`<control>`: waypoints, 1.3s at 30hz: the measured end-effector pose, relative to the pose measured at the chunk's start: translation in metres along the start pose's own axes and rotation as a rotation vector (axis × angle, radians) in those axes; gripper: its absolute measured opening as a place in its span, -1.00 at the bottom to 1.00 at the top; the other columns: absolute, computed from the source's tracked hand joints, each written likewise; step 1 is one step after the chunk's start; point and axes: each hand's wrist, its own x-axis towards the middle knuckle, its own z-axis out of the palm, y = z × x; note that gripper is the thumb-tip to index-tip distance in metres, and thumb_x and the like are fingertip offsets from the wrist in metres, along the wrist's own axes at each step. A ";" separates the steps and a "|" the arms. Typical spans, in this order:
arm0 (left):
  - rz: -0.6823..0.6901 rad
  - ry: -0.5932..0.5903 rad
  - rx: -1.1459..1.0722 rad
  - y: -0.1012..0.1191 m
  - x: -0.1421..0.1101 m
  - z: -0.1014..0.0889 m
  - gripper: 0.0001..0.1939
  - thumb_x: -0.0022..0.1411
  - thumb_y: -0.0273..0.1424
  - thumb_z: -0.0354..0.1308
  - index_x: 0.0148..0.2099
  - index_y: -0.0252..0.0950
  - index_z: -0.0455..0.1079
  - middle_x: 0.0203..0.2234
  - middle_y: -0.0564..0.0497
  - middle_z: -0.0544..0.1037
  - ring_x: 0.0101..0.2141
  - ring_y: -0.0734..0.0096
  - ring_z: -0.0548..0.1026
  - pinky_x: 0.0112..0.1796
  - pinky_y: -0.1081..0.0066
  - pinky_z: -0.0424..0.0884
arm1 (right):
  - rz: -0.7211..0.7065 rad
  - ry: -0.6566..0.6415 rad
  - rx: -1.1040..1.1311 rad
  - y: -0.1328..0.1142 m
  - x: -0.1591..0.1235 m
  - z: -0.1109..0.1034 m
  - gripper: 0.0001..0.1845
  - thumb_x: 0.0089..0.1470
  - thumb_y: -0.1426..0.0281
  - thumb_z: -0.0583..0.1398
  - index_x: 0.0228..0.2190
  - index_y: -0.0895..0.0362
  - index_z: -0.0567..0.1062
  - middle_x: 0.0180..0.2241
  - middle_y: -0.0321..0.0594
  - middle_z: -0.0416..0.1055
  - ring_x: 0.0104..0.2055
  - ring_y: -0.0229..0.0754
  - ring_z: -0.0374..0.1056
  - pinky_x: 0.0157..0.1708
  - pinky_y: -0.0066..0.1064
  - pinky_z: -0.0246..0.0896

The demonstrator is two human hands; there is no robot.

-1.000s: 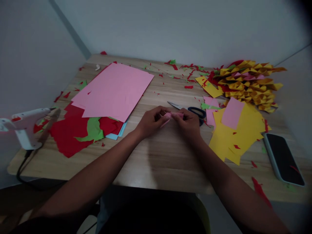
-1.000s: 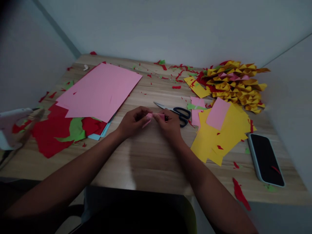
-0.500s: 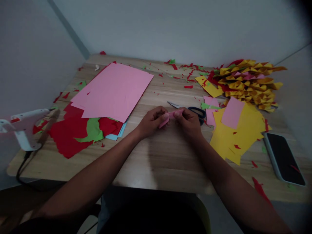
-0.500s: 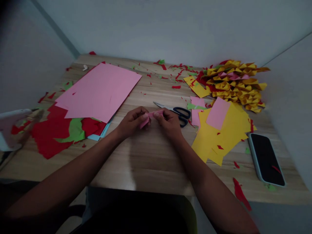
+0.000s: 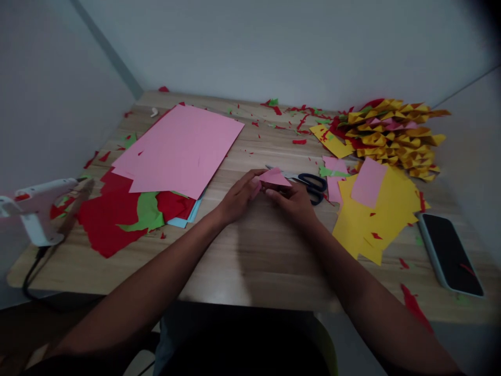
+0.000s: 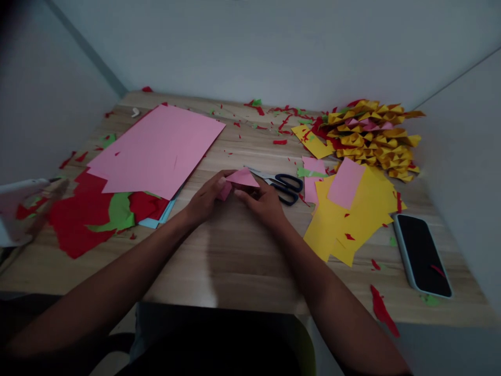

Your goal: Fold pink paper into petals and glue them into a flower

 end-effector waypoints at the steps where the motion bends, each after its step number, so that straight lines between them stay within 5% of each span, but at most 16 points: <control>1: -0.007 -0.040 -0.006 0.000 -0.001 0.000 -0.52 0.41 -0.05 -0.04 0.13 -0.26 0.42 0.07 -0.12 0.52 0.13 0.18 0.40 0.17 0.20 0.25 | 0.000 -0.008 -0.005 0.001 0.000 0.000 -0.62 -0.01 0.10 0.35 -0.24 0.09 0.60 -0.33 -0.20 0.57 -0.36 -0.17 0.41 -0.40 -0.35 0.29; 5: -0.015 -0.173 0.018 0.001 -0.003 0.002 -0.49 0.44 -0.08 -0.10 0.21 -0.26 0.38 0.13 -0.14 0.47 0.22 0.11 0.32 0.22 0.14 0.20 | -0.030 -0.048 -0.074 0.002 -0.001 0.001 -0.67 -0.04 0.12 0.37 -0.36 0.11 0.58 -0.41 -0.21 0.55 -0.40 -0.18 0.40 -0.40 -0.34 0.29; 11: -0.012 -0.225 0.015 0.001 -0.002 0.001 -0.48 0.35 -0.11 0.11 0.26 -0.23 0.33 0.18 -0.17 0.41 0.18 0.06 0.34 0.21 0.10 0.19 | -0.044 -0.069 -0.110 0.003 -0.002 -0.001 -0.77 -0.01 0.23 0.33 -0.33 0.11 0.57 -0.31 -0.18 0.57 -0.22 -0.08 0.47 -0.19 -0.25 0.36; 18: -0.138 -0.160 -0.121 -0.003 0.000 -0.001 -0.39 0.23 -0.11 0.27 0.25 -0.22 0.33 -0.12 -0.07 0.50 -0.14 0.28 0.46 -0.09 0.32 0.36 | 0.046 0.009 -0.034 -0.002 0.000 -0.002 -0.77 -0.03 0.24 0.34 -0.38 0.15 0.59 -0.39 -0.18 0.58 -0.34 -0.10 0.47 -0.31 -0.29 0.35; 27: -0.216 -0.135 -0.308 0.000 0.004 -0.001 -0.52 0.15 -0.24 0.37 0.10 -0.23 0.46 -0.05 -0.09 0.56 -0.12 0.31 0.51 -0.12 0.35 0.42 | 0.090 0.060 0.222 -0.003 -0.002 -0.003 -0.81 -0.06 0.28 0.38 -0.38 0.11 0.60 -0.38 -0.26 0.59 -0.32 -0.15 0.49 -0.21 -0.26 0.39; 39: -0.099 -0.071 -0.288 -0.001 0.005 -0.001 -0.60 -0.02 -0.27 0.48 -0.13 -0.28 0.53 -0.22 -0.04 0.62 -0.19 0.34 0.54 -0.11 0.32 0.42 | 0.006 -0.001 0.208 -0.003 0.001 -0.004 -0.73 -0.11 0.18 0.42 -0.44 0.05 0.53 -0.44 -0.34 0.50 -0.36 -0.20 0.40 -0.26 -0.29 0.34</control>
